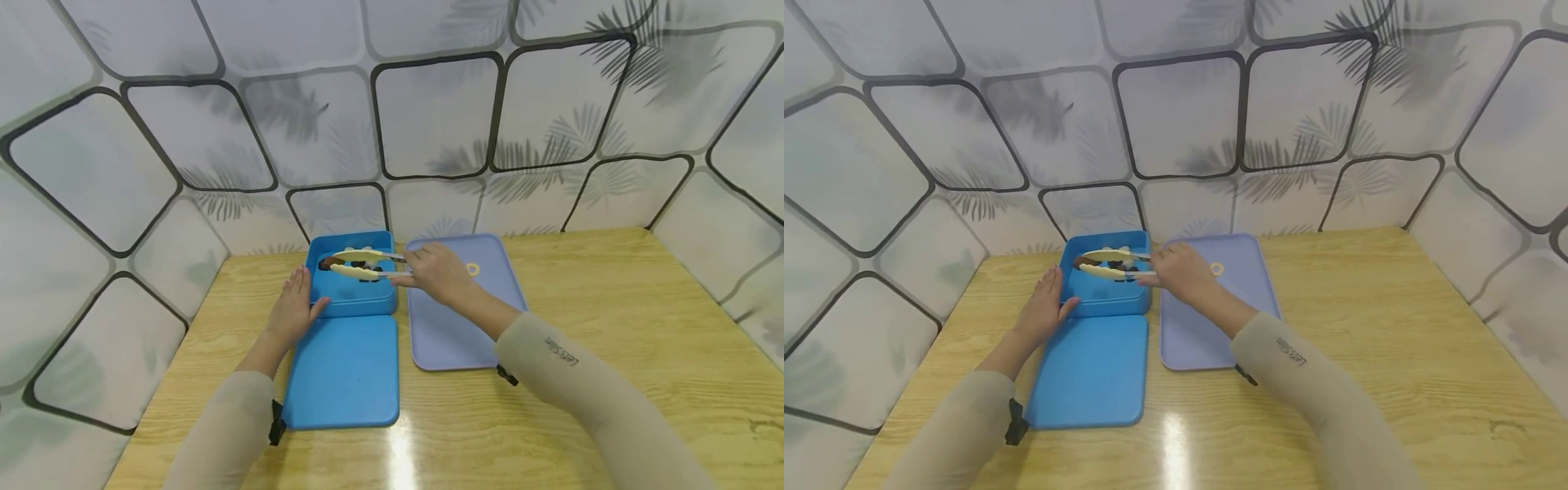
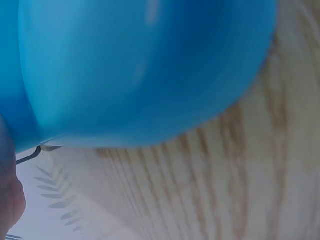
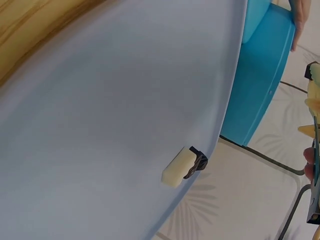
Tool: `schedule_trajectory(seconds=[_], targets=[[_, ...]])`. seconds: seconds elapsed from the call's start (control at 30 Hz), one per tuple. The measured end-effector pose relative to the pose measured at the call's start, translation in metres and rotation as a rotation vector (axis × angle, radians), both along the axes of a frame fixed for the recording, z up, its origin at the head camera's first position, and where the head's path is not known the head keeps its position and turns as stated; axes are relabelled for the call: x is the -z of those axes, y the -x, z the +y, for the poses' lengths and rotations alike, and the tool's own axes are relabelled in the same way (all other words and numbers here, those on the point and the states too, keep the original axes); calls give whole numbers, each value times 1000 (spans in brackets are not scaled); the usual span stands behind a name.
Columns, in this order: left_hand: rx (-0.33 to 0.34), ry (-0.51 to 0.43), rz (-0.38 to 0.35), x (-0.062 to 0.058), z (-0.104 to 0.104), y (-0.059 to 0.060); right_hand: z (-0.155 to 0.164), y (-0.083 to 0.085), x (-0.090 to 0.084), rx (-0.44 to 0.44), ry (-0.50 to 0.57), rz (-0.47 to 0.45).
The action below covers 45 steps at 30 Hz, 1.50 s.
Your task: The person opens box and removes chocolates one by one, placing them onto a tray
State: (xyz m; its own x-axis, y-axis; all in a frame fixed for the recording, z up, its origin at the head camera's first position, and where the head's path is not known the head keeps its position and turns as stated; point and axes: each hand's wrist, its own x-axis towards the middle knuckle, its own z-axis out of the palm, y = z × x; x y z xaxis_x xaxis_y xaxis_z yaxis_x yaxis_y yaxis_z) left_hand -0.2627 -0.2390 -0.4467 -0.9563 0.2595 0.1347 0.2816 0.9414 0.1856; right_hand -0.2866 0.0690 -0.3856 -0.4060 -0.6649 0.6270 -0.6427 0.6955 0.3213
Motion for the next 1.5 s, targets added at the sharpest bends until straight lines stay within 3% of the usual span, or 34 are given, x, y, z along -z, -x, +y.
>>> schedule_trajectory(seconds=[0.4, 0.77, 1.23, 1.5], targets=[[-4, 1, 8, 0, -1, -1, 29, -16, -4, -112, 70, 52], [6, -8, 1, 0, -1, -1, 53, -36, -4, -138, 113, 33], [6, -17, 23, 2, -2, 0, 96, -45, 20, -49, 135, 48], [9, -32, 28, 3, -1, 0, 124, -54, 22, -4, 113, 23]])
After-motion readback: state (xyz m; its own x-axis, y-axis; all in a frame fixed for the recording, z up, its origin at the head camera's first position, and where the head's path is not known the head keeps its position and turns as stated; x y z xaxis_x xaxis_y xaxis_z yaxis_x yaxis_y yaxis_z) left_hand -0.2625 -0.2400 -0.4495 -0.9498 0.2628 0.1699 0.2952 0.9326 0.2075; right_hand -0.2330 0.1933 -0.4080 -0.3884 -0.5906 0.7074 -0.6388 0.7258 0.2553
